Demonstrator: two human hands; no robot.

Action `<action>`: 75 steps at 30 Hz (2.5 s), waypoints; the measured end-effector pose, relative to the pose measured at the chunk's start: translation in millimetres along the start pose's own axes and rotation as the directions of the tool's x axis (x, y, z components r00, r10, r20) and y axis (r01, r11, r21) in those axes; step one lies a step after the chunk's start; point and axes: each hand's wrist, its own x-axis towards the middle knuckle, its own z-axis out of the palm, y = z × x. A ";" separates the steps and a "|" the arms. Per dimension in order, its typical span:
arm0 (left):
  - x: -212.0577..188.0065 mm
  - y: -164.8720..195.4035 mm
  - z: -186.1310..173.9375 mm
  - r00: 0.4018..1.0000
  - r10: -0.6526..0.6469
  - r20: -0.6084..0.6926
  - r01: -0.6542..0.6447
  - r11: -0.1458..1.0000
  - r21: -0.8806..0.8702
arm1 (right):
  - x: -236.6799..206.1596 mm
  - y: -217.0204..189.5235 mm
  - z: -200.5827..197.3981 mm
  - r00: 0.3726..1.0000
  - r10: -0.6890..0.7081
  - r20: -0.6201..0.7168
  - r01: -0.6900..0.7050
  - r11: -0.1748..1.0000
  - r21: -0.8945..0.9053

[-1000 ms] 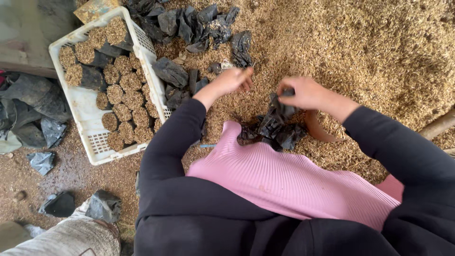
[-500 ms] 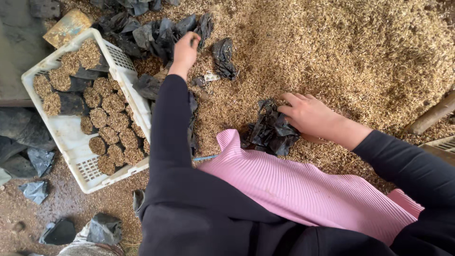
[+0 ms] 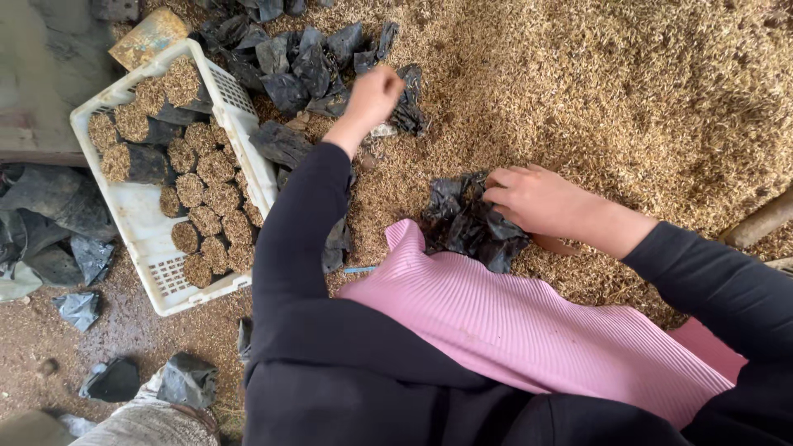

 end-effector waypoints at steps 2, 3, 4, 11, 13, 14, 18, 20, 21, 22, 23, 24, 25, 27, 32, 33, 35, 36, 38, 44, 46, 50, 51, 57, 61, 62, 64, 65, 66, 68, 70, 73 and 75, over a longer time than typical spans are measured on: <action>25.6 -12.3 -12.2 0.944 0.081 -0.318 -0.062 0.996 0.069 | -0.5 0.4 0.1 1.000 0.006 0.007 -0.006 0.998 0.069; 36.0 -17.2 -17.5 0.902 0.145 -0.407 -0.075 0.980 0.183 | -1.1 1.0 0.9 0.999 0.022 0.032 -0.025 0.992 0.120; 43.8 -20.8 -21.4 0.917 0.092 -0.387 -0.018 0.982 0.189 | -1.4 1.6 2.1 0.997 0.037 0.061 -0.047 0.984 0.173; 71.8 -44.4 -35.1 0.932 -0.322 -0.168 0.362 0.848 0.386 | -3.8 6.4 13.3 0.998 0.004 0.056 -0.016 0.975 0.221; 71.7 -50.3 -36.3 0.925 -0.325 -0.195 0.370 0.888 0.272 | -4.2 10.5 12.5 0.994 0.066 0.082 -0.086 0.960 0.266; 68.5 -53.4 -37.3 0.919 -0.333 -0.212 0.376 0.902 0.212 | -4.3 12.8 11.4 0.998 0.026 0.060 -0.041 0.967 0.253; 47.6 -50.6 -43.8 0.959 -0.205 -0.197 0.145 0.949 -0.281 | -6.0 21.8 2.6 0.998 -0.051 0.049 0.040 0.979 0.199; 34.3 -40.3 -52.0 0.975 -0.062 -0.214 -0.059 0.853 -0.518 | -6.1 24.1 -3.2 0.996 -0.052 0.078 0.039 0.985 0.165; 25.7 -33.9 -54.7 0.993 -0.070 -0.093 0.001 0.807 -0.590 | -6.3 24.0 -6.6 0.994 -0.055 0.097 0.040 0.988 0.149; 17.9 -25.9 -54.5 0.998 -0.063 0.029 0.067 0.756 -0.651 | -6.4 23.4 -10.1 0.992 -0.055 0.113 0.040 0.991 0.130; 9.5 -17.0 -51.2 0.988 -0.044 0.150 0.137 0.702 -0.699 | -7.0 21.9 -14.2 0.992 -0.061 0.111 0.047 0.991 0.123; 0.7 -8.4 -46.3 0.970 -0.004 0.242 0.183 0.670 -0.719 | -7.7 19.5 -18.4 0.992 -0.065 0.109 0.052 0.992 0.115; -7.3 0.2 -41.2 0.943 0.042 0.330 0.229 0.639 -0.735 | -8.8 16.5 -23.1 0.992 -0.067 0.108 0.055 0.993 0.104; -23.1 15.5 -27.1 0.878 0.071 0.473 0.330 0.625 -0.707 | -11.3 8.0 -32.6 0.986 -0.049 0.158 0.040 0.997 0.061; -57.0 52.6 9.2 0.861 0.043 0.507 0.239 0.845 -0.477 | -39.3 -20.5 -55.5 0.946 0.131 0.296 -0.109 0.990 -0.088; -63.1 60.9 11.1 0.886 0.037 0.463 0.195 0.874 -0.445 | -48.8 -24.8 -60.6 0.940 0.171 0.296 -0.146 0.984 -0.104; -74.2 80.7 9.0 0.930 0.038 0.365 0.108 0.923 -0.370 | -67.7 -29.2 -72.1 0.924 0.244 0.294 -0.209 0.967 -0.143; -80.7 91.4 5.5 0.929 0.081 0.361 0.054 0.936 -0.347 | -77.4 -31.7 -76.3 0.914 0.275 0.300 -0.236 0.959 -0.159; -92.2 116.5 -4.3 0.919 0.172 0.354 -0.062 0.952 -0.301 | -91.6 -33.6 -85.2 0.897 0.352 0.266 -0.308 0.931 -0.193; -111.3 206.0 -3.8 0.810 0.494 0.315 -0.323 0.825 -0.464 | -100.2 -17.8 -124.3 0.857 0.410 -0.312 -0.337 0.904 0.263; -114.0 233.0 1.6 0.781 0.550 0.297 -0.353 0.780 -0.517 | -103.8 -11.4 -136.7 0.804 0.538 -0.252 -0.439 0.824 0.358; -106.1 272.9 7.3 0.757 0.621 0.203 -0.450 0.721 -0.528 | -118.7 3.1 -149.7 0.693 0.685 -0.227 -0.498 0.682 0.536; -103.4 277.1 9.3 0.780 0.606 0.157 -0.477 0.738 -0.477 | -123.9 7.4 -148.9 0.680 0.696 -0.230 -0.488 0.664 0.566; -87.9 274.0 46.7 0.830 0.557 -0.031 -0.538 0.784 -0.310 | -136.8 37.1 -117.3 0.725 0.666 -0.176 -0.195 0.443 0.875; -81.9 266.0 61.8 0.851 0.522 -0.057 -0.514 0.805 -0.298 | -132.0 52.9 -98.0 0.680 0.730 -0.066 -0.214 0.284 0.935; -80.6 265.7 65.6 0.846 0.526 -0.090 -0.529 0.803 -0.274 | -128.9 55.4 -95.1 0.619 0.785 -0.024 -0.269 0.240 0.933; -83.0 270.6 74.0 0.835 0.528 -0.158 -0.547 0.827 -0.129 | -122.2 56.2 -89.4 0.592 0.801 -0.088 -0.348 0.353 0.869; -85.3 273.8 78.1 0.828 0.527 -0.194 -0.545 0.837 -0.054 | -117.6 56.3 -87.2 0.585 0.802 -0.119 -0.387 0.405 0.828; -87.4 278.0 83.0 0.893 0.444 -0.071 -0.449 0.872 -0.195 | -113.4 57.6 -84.2 0.570 0.811 -0.135 -0.402 0.418 0.815; -89.9 286.0 92.0 0.934 0.291 0.206 -0.185 0.890 -0.417 | -102.5 58.6 -81.2 0.543 0.822 -0.171 -0.425 0.445 0.788; -90.3 285.0 96.8 0.936 0.294 0.195 -0.126 0.795 -0.594 | -95.9 59.3 -78.3 0.582 0.792 -0.183 -0.473 0.513 0.716; -80.9 273.5 95.0 0.950 0.291 0.117 -0.154 0.757 -0.635 | -94.8 62.4 -74.9 0.632 0.769 -0.092 -0.422 0.441 0.792; -73.7 262.1 93.0 0.953 0.299 0.051 -0.212 0.778 -0.591 | -98.1 66.3 -73.3 0.642 0.762 -0.082 -0.361 0.396 0.844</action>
